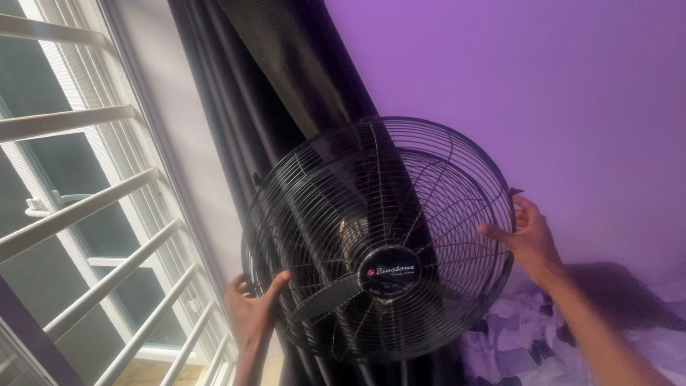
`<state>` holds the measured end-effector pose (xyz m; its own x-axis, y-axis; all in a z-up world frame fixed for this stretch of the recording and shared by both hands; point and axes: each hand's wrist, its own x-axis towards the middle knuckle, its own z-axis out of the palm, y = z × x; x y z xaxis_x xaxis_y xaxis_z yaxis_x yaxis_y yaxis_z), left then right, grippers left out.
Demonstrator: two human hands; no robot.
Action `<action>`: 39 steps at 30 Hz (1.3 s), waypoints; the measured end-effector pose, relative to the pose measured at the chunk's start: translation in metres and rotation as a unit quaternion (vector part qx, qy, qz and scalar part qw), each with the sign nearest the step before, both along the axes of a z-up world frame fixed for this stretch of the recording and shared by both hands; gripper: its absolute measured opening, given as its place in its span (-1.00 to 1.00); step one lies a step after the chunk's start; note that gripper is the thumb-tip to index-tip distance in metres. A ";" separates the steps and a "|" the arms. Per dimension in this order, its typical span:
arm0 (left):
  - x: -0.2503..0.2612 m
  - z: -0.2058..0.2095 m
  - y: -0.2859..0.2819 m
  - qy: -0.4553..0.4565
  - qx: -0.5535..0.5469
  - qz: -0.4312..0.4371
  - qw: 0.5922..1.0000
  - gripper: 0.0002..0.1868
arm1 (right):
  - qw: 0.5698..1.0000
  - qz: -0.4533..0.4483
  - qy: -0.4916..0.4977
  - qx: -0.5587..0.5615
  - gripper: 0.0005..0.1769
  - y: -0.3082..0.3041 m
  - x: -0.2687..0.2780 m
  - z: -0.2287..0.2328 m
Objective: The person uses a wrench to loosen and remove the screws securing the front grille of a standing fan. They then detach the front grille, exposing the fan blades and motor housing.
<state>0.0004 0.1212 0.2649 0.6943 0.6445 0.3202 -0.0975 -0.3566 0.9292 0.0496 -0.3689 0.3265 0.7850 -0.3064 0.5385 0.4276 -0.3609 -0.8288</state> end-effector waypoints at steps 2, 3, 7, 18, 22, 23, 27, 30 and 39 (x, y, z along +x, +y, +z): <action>-0.007 -0.004 0.001 -0.021 -0.016 -0.002 1.000 0.36 | 0.999 0.008 -0.038 -0.003 0.10 -0.008 0.004 -0.007; -0.007 -0.007 0.001 -0.038 -0.016 0.004 0.999 0.31 | 0.998 0.011 -0.056 -0.005 0.05 -0.013 0.007 -0.011; -0.006 -0.025 0.005 -0.143 -0.170 -0.033 0.975 -0.02 | 0.983 0.070 -0.110 0.130 -0.27 -0.025 0.010 -0.031; -0.033 -0.079 0.016 -0.087 -0.403 -0.001 0.911 -0.55 | 0.976 0.020 0.030 0.214 -0.30 -0.042 -0.020 -0.091; -0.042 -0.111 0.027 -0.042 -0.434 -0.013 0.900 -0.54 | 0.972 0.013 0.025 0.231 -0.13 -0.049 -0.040 -0.123; -0.045 -0.123 0.030 -0.008 -0.424 -0.006 0.906 -0.51 | 0.971 0.015 0.027 0.237 -0.08 -0.051 -0.047 -0.130; -0.053 -0.175 0.038 -0.047 -0.490 -0.038 0.869 -0.56 | 0.943 0.056 0.013 0.329 -0.04 -0.061 -0.075 -0.162; -0.078 -0.203 0.023 -0.030 -0.483 -0.076 0.872 -0.55 | 0.919 0.020 -0.011 0.393 -0.38 -0.081 -0.094 -0.200; -0.164 -0.221 -0.029 -0.090 -0.532 -0.168 0.825 -0.49 | 0.867 0.006 0.065 0.493 -0.42 -0.117 -0.185 -0.279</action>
